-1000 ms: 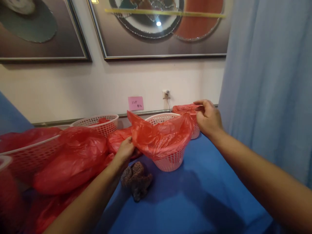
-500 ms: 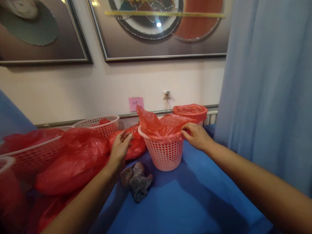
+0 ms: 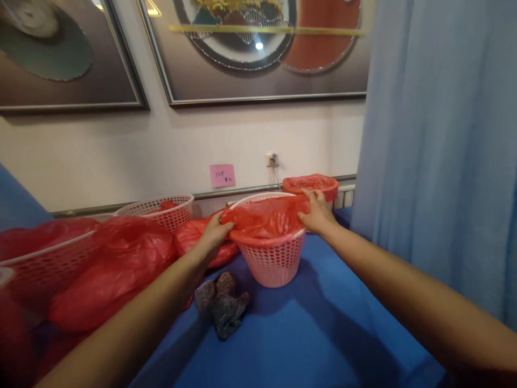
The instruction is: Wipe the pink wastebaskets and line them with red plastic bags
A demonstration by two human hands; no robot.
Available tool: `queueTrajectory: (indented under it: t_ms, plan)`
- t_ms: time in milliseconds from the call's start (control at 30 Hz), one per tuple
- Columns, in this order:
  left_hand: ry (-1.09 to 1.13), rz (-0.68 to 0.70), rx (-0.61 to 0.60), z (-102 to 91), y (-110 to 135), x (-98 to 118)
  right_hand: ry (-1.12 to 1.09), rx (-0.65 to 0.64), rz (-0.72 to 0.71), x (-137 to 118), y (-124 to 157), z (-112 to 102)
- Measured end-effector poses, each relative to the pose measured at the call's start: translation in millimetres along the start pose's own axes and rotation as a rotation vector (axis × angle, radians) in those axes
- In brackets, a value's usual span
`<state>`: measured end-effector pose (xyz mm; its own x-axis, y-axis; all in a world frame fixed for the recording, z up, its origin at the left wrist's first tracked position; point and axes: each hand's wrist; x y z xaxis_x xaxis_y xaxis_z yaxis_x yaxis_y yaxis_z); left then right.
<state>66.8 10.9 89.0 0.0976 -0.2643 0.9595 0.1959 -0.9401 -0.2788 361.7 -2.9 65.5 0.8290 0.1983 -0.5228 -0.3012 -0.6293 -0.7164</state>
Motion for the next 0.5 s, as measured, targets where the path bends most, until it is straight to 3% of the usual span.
queueTrajectory:
  t_ms: [133, 233, 367, 500]
  plan:
    - [-0.075, 0.173, -0.012, -18.5, 22, 11, 0.030, 0.077, -0.205, 2, -12, -11]
    - [-0.267, 0.383, -0.039, -26.7, 22, 24, 0.025, 0.007, -0.288, -3, -33, -17]
    - [-0.369, 0.214, -0.226, -25.2, 3, 32, 0.076, -0.124, -0.191, -5, -58, -13]
    - [-0.250, 0.103, -0.168, -20.1, -19, 34, 0.141, -0.133, -0.088, 5, -70, -6]
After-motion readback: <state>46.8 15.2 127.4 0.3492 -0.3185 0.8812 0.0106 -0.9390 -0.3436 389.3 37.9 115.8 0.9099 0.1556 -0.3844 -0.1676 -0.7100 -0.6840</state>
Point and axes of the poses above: each hand's wrist, its own y-axis away from the middle knuckle, its own z-axis out of the palm, x = y × z, and after that the axes turned 11 degrees about x, right-handed
